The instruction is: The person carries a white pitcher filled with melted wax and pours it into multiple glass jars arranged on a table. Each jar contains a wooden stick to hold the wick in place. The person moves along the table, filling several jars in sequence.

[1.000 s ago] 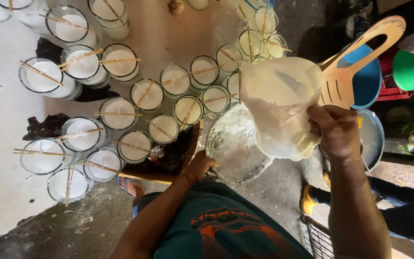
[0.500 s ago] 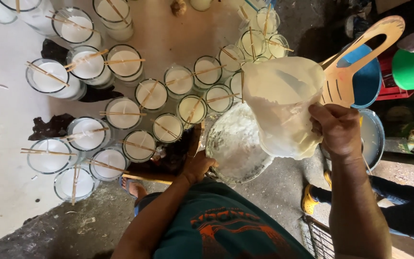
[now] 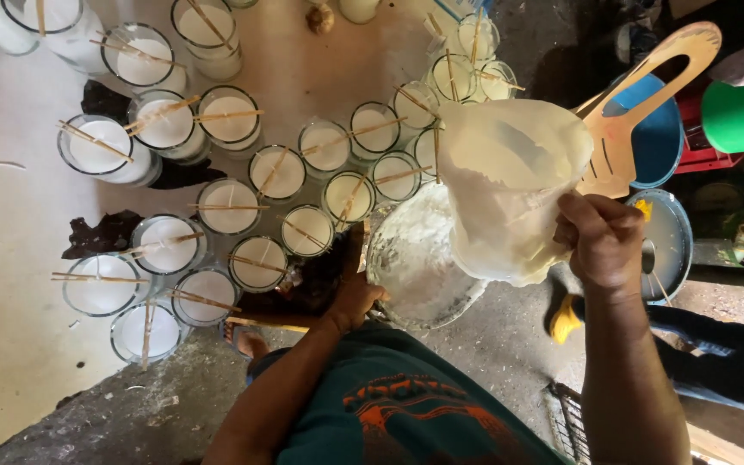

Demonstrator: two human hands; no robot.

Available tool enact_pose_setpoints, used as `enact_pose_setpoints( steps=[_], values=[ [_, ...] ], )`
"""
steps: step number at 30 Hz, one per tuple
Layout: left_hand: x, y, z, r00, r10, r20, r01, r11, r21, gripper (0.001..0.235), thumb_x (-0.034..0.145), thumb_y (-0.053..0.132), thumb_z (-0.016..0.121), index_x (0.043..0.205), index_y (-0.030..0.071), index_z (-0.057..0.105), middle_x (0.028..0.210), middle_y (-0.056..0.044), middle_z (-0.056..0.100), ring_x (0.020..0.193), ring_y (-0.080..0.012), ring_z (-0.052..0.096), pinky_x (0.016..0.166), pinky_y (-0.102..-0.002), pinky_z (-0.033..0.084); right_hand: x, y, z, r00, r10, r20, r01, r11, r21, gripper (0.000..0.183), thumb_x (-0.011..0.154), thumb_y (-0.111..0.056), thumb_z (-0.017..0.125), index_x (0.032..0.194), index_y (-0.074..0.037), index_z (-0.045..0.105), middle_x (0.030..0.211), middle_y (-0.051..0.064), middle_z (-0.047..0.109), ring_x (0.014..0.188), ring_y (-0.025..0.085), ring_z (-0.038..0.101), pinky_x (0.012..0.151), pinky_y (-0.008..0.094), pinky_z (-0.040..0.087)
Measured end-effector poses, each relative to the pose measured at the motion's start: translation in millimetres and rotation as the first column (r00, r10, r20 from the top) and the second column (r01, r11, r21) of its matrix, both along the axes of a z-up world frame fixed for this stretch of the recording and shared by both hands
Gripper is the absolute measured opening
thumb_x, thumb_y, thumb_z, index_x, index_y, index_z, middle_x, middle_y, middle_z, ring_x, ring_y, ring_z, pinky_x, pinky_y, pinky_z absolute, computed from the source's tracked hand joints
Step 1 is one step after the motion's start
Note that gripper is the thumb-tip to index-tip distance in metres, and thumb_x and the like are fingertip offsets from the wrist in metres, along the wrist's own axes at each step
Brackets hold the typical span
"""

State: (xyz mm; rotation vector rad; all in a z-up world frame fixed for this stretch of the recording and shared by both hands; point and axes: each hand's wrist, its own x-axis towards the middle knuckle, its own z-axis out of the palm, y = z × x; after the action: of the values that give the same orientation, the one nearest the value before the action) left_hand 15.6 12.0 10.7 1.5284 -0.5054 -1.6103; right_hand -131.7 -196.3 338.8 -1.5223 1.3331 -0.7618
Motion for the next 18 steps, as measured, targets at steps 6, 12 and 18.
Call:
enact_pose_setpoints(
  steps=[6,12,18],
  values=[
    [-8.0,13.9,-63.9,0.829,0.012,0.559,0.403,0.679,-0.614,0.011,0.079,0.008,0.081,0.086,0.004,0.075,0.080,-0.011,0.068,0.071,-0.0207,0.067,0.066,-0.035,0.049,8.3,21.2,13.0,0.999,0.040,-0.029,-0.041,0.999,-0.033,0.053,0.094,-0.011,0.061,0.049,-0.017,0.033,0.050,-0.003,0.033,0.046,0.009,0.028,0.045,0.030,0.024],
    [-1.8,17.6,-30.6,0.998,-0.031,0.051,0.033,0.999,-0.032,0.032,0.074,0.018,0.081,0.058,0.013,0.053,0.061,0.001,0.049,0.057,-0.0130,0.043,0.059,-0.038,0.043,12.7,35.6,12.7,0.985,0.171,-0.019,-0.172,0.983,-0.068,0.049,0.095,-0.010,0.059,0.051,-0.013,0.039,0.051,-0.002,0.035,0.045,0.010,0.029,0.045,0.030,0.024],
    [24.2,24.6,37.7,0.999,-0.017,0.030,0.022,0.982,-0.189,0.051,0.079,0.011,0.079,0.083,0.023,0.030,0.084,-0.002,0.027,0.078,-0.0193,0.027,0.075,-0.041,0.035,17.0,42.3,-4.9,0.973,0.163,-0.161,-0.190,0.967,-0.171,0.048,0.090,0.001,0.058,0.045,-0.009,0.048,0.041,0.006,0.042,0.034,0.014,0.040,0.045,0.025,0.039]
  ],
)
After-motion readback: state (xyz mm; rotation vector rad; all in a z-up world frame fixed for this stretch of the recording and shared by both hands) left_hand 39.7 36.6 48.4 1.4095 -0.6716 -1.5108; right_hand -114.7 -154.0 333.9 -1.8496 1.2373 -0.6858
